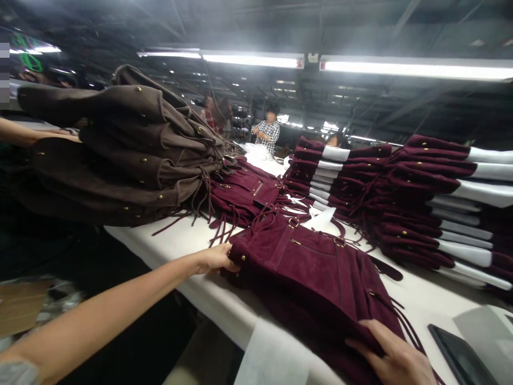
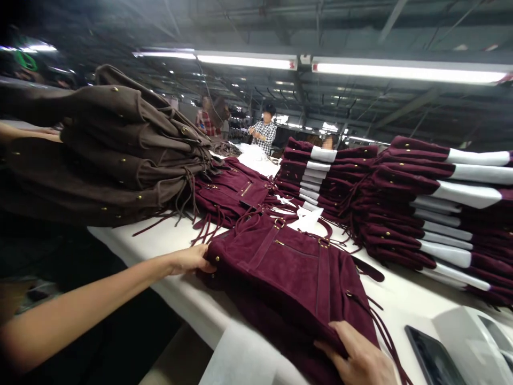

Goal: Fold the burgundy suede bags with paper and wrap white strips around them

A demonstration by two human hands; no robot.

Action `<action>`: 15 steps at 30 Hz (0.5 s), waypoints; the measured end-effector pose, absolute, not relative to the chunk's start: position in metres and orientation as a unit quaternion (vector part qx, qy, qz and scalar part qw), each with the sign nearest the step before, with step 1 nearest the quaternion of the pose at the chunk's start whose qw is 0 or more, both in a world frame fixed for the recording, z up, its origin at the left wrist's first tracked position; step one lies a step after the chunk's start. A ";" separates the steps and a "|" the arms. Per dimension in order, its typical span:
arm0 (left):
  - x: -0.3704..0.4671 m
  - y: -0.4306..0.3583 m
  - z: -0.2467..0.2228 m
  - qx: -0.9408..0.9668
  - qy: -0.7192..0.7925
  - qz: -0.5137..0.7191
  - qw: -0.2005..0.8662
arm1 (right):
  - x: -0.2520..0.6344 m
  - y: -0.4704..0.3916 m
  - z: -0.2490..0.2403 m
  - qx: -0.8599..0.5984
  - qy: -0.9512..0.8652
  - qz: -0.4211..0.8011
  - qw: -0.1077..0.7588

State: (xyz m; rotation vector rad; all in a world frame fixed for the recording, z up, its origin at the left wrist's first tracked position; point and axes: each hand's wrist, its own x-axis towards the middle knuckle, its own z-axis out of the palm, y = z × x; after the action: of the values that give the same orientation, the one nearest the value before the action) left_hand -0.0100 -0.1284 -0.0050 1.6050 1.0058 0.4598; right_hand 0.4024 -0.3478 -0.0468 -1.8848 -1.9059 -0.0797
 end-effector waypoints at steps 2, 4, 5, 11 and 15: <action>-0.010 -0.126 -0.010 0.686 0.448 0.178 0.545 | 0.394 -0.347 -0.044 -0.702 -0.676 0.000 0.224; -0.013 -0.127 -0.012 0.695 0.470 0.174 0.516 | 0.386 -0.344 -0.037 -0.712 -0.671 0.035 0.205; -0.015 -0.131 -0.009 0.710 0.483 0.183 0.479 | 0.382 -0.342 -0.033 -0.716 -0.669 0.045 0.194; -0.005 -0.178 0.027 0.868 0.349 0.353 -0.004 | 0.369 -0.338 -0.008 -0.728 -0.666 0.044 0.154; 0.045 -0.197 0.032 0.930 0.219 0.285 -0.071 | 0.367 -0.341 -0.008 -0.726 -0.666 0.045 0.165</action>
State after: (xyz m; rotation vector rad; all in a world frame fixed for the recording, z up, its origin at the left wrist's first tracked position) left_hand 0.0446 -0.1971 0.0325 3.0621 0.7218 0.9395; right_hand 0.3672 -0.3410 -0.0076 -2.0693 -1.8974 0.1284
